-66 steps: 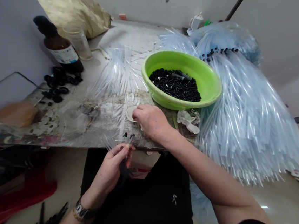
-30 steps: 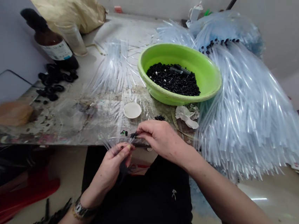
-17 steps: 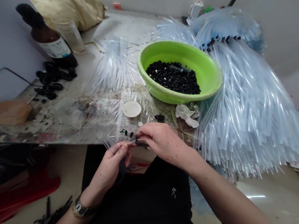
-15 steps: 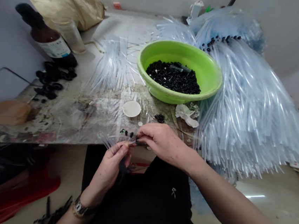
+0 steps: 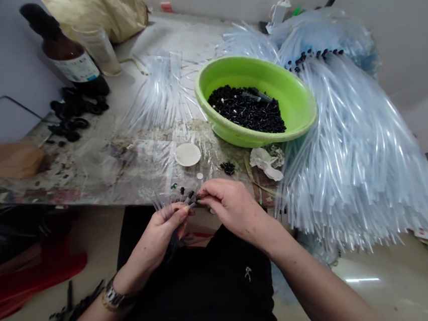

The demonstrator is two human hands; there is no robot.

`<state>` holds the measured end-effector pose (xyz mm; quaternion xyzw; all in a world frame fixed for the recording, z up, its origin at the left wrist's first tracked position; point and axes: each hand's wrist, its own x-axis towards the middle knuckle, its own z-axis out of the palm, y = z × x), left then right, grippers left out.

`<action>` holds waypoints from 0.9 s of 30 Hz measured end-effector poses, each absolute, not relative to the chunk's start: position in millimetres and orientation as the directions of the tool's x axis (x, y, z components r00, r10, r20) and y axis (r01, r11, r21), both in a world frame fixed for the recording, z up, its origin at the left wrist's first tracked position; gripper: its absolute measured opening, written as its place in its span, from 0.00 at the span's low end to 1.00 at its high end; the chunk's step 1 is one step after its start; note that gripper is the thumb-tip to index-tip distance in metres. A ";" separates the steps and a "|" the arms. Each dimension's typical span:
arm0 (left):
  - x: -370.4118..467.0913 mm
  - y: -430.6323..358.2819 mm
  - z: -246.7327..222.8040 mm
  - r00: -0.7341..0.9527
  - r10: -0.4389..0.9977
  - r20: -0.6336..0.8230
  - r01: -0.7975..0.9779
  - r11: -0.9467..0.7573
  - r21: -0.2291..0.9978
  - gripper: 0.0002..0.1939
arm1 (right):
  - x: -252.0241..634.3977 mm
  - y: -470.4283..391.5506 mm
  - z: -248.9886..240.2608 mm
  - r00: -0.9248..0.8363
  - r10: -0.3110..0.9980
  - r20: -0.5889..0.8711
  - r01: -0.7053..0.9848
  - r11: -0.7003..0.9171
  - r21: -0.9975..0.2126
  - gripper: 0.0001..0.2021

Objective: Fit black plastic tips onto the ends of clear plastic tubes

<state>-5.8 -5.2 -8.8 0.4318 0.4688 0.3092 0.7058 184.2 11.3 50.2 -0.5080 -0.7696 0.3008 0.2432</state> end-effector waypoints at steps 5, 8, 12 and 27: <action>-5.4 -6.1 -7.4 0.367 0.841 -0.397 -0.026 0.436 0.899 0.15 | 185.8 8.9 50.6 -0.375 0.925 0.060 0.633 0.303 -0.712 0.06; -4.6 -6.4 -6.2 0.372 0.840 -0.394 -0.017 0.431 0.902 0.15 | 186.3 7.8 51.5 -0.389 0.920 0.045 0.651 0.309 -0.693 0.06; -3.1 -6.2 -4.0 0.367 0.838 -0.403 -0.014 0.438 0.899 0.14 | 186.2 6.5 50.8 -0.405 0.914 0.029 0.668 0.317 -0.673 0.08; 5.2 -11.6 -8.5 0.389 0.809 -0.442 -0.030 0.490 0.871 0.14 | 181.8 1.0 37.4 -0.360 0.932 0.044 0.640 0.280 -0.715 0.08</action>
